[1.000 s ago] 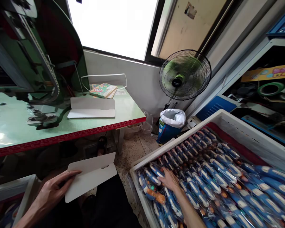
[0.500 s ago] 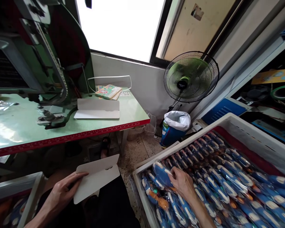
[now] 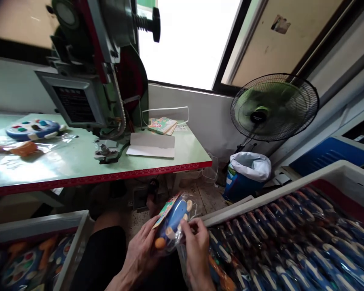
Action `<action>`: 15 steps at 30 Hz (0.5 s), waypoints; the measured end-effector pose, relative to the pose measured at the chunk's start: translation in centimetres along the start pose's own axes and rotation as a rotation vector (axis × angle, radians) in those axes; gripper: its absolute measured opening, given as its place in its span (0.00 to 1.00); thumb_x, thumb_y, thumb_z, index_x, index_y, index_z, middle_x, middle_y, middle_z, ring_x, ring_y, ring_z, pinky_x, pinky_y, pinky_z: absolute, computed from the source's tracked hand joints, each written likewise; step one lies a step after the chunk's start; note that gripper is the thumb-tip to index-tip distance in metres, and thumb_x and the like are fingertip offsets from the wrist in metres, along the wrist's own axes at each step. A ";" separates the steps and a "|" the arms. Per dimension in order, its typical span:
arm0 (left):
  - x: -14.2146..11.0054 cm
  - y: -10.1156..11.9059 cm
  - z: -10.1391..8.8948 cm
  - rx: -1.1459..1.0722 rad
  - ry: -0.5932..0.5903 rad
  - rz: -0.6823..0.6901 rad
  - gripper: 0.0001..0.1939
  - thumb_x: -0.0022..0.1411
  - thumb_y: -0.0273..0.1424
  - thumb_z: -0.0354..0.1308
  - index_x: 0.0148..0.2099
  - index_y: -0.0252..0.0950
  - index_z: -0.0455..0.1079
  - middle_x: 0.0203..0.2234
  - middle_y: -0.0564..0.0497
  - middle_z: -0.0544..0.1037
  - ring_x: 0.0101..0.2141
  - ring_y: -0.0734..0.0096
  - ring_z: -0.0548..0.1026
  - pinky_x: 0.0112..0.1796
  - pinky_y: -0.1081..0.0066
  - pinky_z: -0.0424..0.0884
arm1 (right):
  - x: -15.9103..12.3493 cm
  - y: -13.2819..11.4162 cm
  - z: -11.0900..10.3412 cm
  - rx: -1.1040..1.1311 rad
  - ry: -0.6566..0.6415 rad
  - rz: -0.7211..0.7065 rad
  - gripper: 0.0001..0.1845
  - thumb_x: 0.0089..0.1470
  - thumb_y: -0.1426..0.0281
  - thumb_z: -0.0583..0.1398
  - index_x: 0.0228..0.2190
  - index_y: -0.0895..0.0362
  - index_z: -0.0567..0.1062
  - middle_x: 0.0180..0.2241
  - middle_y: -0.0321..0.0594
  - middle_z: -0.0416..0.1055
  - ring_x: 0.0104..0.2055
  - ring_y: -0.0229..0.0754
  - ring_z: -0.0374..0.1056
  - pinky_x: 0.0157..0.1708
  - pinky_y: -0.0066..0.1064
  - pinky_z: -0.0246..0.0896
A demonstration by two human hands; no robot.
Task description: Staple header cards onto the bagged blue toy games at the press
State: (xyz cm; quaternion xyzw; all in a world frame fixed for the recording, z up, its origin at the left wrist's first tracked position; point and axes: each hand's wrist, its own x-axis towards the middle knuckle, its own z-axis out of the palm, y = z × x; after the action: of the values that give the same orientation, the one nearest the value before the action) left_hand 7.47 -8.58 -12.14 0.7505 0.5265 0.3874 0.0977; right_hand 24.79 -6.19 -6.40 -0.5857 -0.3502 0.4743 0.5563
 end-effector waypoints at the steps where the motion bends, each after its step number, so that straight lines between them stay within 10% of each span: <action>1: 0.2 -0.9 -0.6 -0.024 0.036 -0.045 0.21 0.67 0.40 0.58 0.59 0.40 0.71 0.59 0.38 0.77 0.56 0.50 0.78 0.52 0.57 0.79 | -0.5 -0.1 1.6 0.023 -0.062 0.016 0.24 0.46 0.49 0.70 0.25 0.52 0.68 0.21 0.30 0.69 0.23 0.38 0.66 0.22 0.28 0.63; 4: 0.7 -3.6 -3.5 -0.194 0.068 -0.229 0.15 0.71 0.40 0.52 0.49 0.39 0.76 0.51 0.41 0.81 0.47 0.58 0.82 0.46 0.66 0.80 | -0.8 -0.7 4.1 0.033 -0.285 0.018 0.22 0.51 0.48 0.67 0.33 0.53 0.72 0.28 0.36 0.77 0.27 0.42 0.72 0.26 0.31 0.68; 9: 0.1 -6.1 -8.4 -0.612 -0.007 -0.511 0.23 0.66 0.50 0.58 0.49 0.37 0.78 0.43 0.46 0.84 0.48 0.53 0.81 0.49 0.63 0.78 | 4.0 -1.0 3.4 -0.185 -0.198 -0.241 0.27 0.50 0.48 0.68 0.43 0.55 0.76 0.42 0.46 0.80 0.45 0.49 0.77 0.44 0.37 0.74; 15: -1.4 -6.5 -10.6 -0.797 -0.050 -0.608 0.22 0.64 0.48 0.63 0.51 0.38 0.80 0.44 0.49 0.84 0.49 0.51 0.80 0.49 0.63 0.77 | 6.8 -1.0 5.2 -0.252 -0.539 -0.244 0.26 0.56 0.50 0.65 0.49 0.55 0.79 0.49 0.48 0.81 0.51 0.51 0.76 0.53 0.42 0.72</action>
State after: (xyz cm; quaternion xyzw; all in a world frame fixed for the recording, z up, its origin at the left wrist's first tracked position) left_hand -4.60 -9.77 -9.20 0.4765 0.5300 0.4944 0.4976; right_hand 22.03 2.00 -6.16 -0.4566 -0.6087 0.4951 0.4194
